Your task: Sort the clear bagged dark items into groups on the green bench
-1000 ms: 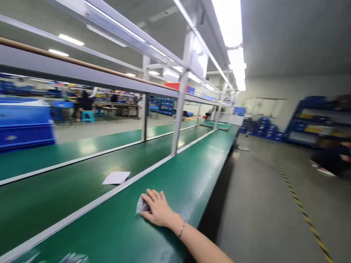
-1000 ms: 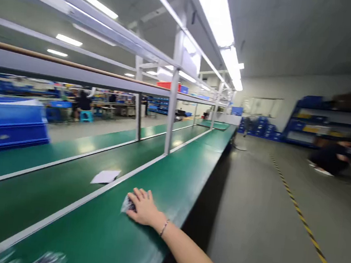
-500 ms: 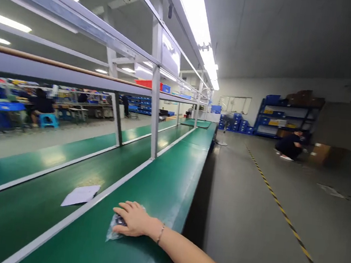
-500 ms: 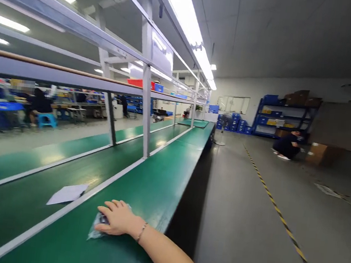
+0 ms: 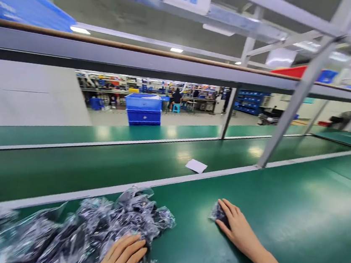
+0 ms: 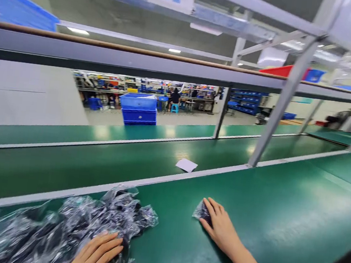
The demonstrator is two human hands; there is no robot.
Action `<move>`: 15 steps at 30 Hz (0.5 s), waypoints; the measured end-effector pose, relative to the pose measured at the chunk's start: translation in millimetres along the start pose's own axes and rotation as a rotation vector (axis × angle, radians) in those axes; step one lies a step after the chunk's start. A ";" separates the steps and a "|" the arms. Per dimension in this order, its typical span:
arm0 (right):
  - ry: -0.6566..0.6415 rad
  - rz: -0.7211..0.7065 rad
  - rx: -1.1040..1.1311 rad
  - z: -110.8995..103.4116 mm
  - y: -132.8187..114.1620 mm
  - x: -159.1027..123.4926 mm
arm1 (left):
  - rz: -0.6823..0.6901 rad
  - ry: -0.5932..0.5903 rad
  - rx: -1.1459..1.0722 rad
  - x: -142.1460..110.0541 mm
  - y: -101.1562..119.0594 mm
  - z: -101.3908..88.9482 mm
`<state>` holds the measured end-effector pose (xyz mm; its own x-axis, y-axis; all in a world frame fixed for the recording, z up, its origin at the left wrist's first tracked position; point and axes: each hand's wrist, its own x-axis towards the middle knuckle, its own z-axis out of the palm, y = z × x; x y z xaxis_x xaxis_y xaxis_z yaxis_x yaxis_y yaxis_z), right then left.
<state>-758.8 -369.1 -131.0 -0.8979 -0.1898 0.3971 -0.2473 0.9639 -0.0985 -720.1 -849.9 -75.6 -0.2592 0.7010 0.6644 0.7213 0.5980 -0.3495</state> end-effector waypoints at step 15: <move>-0.376 -0.209 0.503 -10.1 -196.6 96.6 | -0.358 0.113 -0.354 20.4 20.2 -42.8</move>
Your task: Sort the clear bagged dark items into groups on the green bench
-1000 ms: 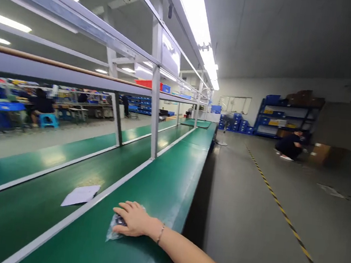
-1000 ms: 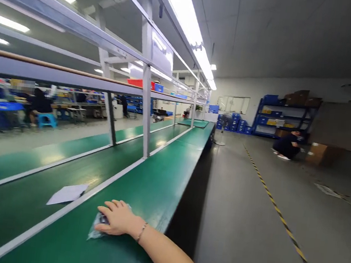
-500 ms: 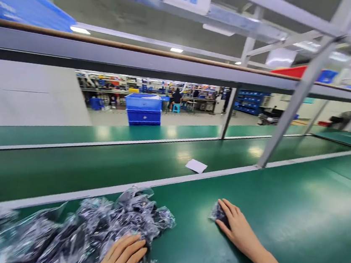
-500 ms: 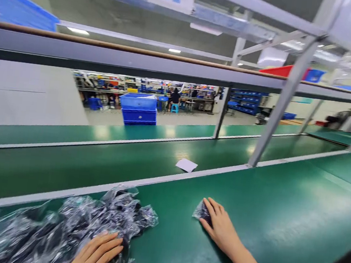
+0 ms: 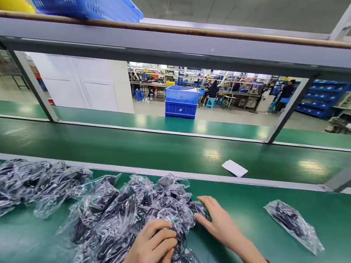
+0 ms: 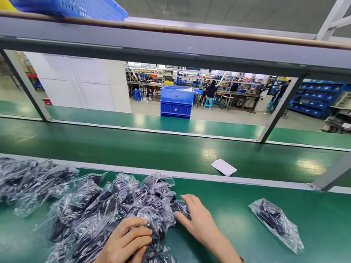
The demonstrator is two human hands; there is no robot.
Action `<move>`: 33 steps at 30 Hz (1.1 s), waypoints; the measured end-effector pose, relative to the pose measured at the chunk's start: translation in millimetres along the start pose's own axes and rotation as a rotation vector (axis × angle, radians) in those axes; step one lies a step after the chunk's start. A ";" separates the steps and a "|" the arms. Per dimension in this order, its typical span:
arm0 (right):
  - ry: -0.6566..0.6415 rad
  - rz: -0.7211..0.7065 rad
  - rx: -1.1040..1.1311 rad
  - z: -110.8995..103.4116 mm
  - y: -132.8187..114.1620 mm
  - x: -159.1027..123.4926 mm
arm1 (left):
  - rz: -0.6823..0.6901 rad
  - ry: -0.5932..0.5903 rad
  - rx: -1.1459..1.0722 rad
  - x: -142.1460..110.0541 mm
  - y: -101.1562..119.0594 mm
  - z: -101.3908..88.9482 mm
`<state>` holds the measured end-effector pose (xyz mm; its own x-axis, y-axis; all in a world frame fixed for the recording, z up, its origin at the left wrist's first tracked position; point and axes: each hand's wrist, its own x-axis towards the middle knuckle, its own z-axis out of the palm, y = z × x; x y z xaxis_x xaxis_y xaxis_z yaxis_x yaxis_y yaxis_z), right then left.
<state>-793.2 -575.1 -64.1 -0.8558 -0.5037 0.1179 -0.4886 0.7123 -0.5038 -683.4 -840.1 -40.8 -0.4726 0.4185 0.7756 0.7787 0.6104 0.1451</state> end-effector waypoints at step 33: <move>0.194 -0.070 0.278 9.2 -31.2 148.7 | -0.037 0.059 0.011 -24.6 -12.3 30.4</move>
<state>-903.7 -676.8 -38.7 -0.8511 -0.4255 0.3074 -0.5053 0.5054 -0.6995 -693.9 -837.5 -80.3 -0.4753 0.3558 0.8046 0.7567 0.6319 0.1676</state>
